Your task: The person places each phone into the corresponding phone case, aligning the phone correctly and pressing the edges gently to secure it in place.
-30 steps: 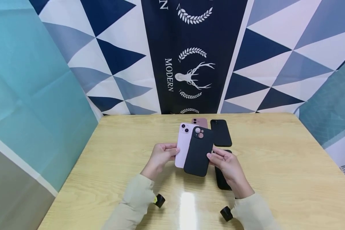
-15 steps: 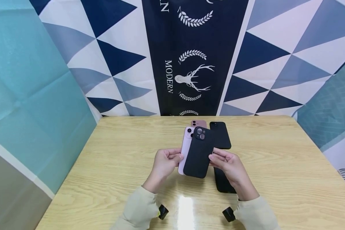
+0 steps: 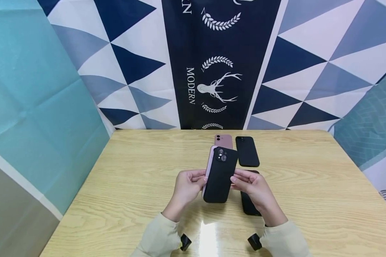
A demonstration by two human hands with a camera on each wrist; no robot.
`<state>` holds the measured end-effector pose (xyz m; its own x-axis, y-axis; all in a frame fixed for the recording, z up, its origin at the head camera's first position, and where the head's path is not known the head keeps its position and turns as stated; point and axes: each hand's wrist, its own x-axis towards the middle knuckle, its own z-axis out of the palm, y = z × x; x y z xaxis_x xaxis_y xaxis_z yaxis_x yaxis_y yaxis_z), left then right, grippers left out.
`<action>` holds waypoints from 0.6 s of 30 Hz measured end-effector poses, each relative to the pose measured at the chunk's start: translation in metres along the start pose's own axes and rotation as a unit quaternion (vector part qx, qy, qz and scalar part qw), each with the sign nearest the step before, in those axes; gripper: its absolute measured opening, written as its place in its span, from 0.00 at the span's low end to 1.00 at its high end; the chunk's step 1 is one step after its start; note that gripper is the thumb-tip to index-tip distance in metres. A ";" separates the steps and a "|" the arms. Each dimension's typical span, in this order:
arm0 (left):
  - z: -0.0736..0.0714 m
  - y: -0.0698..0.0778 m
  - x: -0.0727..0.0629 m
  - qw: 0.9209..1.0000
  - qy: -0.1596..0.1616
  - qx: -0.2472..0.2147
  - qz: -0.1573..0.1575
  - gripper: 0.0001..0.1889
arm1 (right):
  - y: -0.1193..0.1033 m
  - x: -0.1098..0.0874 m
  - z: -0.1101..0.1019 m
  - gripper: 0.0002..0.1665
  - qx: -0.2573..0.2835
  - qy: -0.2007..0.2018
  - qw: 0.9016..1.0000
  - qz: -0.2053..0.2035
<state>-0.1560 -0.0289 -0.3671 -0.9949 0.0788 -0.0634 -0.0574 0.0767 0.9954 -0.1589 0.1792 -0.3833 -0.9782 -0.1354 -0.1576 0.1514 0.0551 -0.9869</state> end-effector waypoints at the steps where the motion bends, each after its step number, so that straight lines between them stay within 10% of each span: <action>1: 0.000 0.000 0.000 1.000 -0.001 -0.001 0.000 0.13 | 0.000 0.000 0.000 0.31 -0.002 0.000 1.000 0.000; 18: 0.005 0.003 -0.010 0.997 0.042 0.036 0.058 0.10 | -0.014 -0.005 0.004 0.29 -0.038 0.030 0.999 0.020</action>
<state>-0.1454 -0.0248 -0.3635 -0.9981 0.0082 0.0607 0.0613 0.1435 0.9877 -0.1559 0.1752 -0.3691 -0.9786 -0.0716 -0.1929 0.1822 0.1342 -0.9741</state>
